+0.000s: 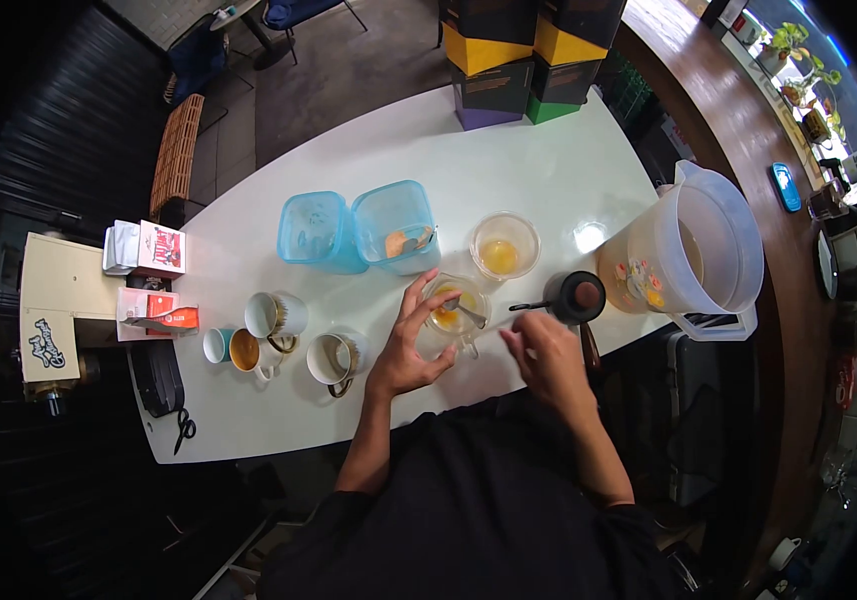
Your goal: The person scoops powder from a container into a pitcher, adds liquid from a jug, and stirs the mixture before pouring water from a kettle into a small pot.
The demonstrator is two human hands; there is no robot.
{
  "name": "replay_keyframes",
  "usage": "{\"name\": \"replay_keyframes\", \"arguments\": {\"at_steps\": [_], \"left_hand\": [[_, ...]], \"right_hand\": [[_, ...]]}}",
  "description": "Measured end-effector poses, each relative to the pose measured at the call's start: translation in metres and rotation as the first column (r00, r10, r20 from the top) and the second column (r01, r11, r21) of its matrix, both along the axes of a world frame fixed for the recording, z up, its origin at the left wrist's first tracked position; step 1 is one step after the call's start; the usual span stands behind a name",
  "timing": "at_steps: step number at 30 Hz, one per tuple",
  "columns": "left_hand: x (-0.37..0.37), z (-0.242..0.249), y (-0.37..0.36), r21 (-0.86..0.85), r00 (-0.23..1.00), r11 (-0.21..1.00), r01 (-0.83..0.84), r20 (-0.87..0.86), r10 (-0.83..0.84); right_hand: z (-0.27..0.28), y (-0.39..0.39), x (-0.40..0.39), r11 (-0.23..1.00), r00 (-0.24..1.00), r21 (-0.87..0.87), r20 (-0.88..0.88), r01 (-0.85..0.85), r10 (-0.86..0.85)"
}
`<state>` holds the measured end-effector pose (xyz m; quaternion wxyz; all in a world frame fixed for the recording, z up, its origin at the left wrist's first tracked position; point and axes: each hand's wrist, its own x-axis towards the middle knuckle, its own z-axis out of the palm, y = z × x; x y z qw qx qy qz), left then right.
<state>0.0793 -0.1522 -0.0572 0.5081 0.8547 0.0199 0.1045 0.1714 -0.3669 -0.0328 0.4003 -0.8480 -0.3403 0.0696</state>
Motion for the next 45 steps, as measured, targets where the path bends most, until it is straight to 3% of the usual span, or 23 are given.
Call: {"name": "replay_keyframes", "arguments": {"at_steps": [2, 4, 6, 10, 12, 14, 16, 26, 31, 38, 41, 43, 44, 45], "left_hand": [[0.0, 0.001, 0.003, -0.028, 1.0, 1.0, 0.015, -0.014, -0.016], [0.003, 0.002, 0.004, -0.031, 1.0, 0.999, 0.025, -0.008, -0.025], [0.006, 0.01, 0.0, 0.002, 0.999, 0.999, 0.035, 0.005, -0.035], [0.011, 0.018, -0.007, 0.093, 0.996, 0.994, 0.065, 0.047, -0.069], [0.013, 0.016, -0.01, 0.082, 0.998, 0.995, 0.05, 0.035, -0.053], [0.014, 0.014, -0.01, 0.077, 0.999, 0.996, 0.034, 0.025, -0.036], [0.012, 0.012, -0.008, 0.124, 0.999, 0.992, 0.031, 0.03, -0.035], [0.024, 0.012, -0.009, 0.251, 0.987, 0.965, 0.079, 0.115, -0.111], [0.033, 0.012, -0.011, 0.314, 0.989, 0.948, 0.057, 0.115, -0.098], [0.043, 0.015, -0.004, 0.36, 0.983, 0.933, 0.007, 0.168, -0.072], [0.038, 0.019, 0.001, 0.371, 0.98, 0.925, -0.086, 0.201, 0.011], [0.033, 0.022, 0.003, 0.287, 0.921, 0.91, -0.298, 0.338, 0.195], [0.03, 0.024, 0.003, 0.288, 0.922, 0.911, -0.297, 0.336, 0.194], [0.028, 0.026, 0.002, 0.18, 0.887, 0.91, -0.375, 0.354, 0.296]], "right_hand": [[0.01, -0.022, 0.001, 0.988, 0.981, 0.006, 0.118, 0.154, -0.154], [0.019, -0.045, 0.003, 0.942, 0.936, -0.129, 0.215, 0.308, -0.277], [0.018, -0.062, 0.002, 0.87, 0.906, -0.293, 0.28, 0.397, -0.319], [-0.004, -0.077, 0.0, 0.818, 0.901, -0.39, 0.277, 0.422, -0.333], [-0.016, -0.077, 0.001, 0.865, 0.931, -0.344, 0.153, 0.365, -0.332], [-0.026, -0.075, 0.002, 0.886, 0.932, -0.291, 0.143, 0.362, -0.334], [-0.031, -0.069, 0.003, 0.933, 0.944, -0.145, 0.016, 0.33, -0.331], [-0.037, -0.059, 0.009, 0.914, 0.93, -0.184, 0.006, 0.361, -0.366], [-0.039, -0.063, 0.01, 0.943, 0.939, -0.069, -0.098, 0.324, -0.33], [-0.017, -0.065, 0.001, 0.948, 0.949, -0.093, -0.045, 0.306, -0.311], [0.003, -0.064, -0.002, 0.937, 0.936, 0.047, -0.088, 0.346, -0.341], [0.016, -0.06, 0.0, 0.938, 0.944, 0.101, -0.036, 0.331, -0.329], [0.024, -0.058, 0.0, 0.939, 0.949, 0.154, 0.019, 0.309, -0.315], [0.034, -0.054, -0.002, 0.929, 0.94, 0.143, -0.035, 0.342, -0.34]]}}
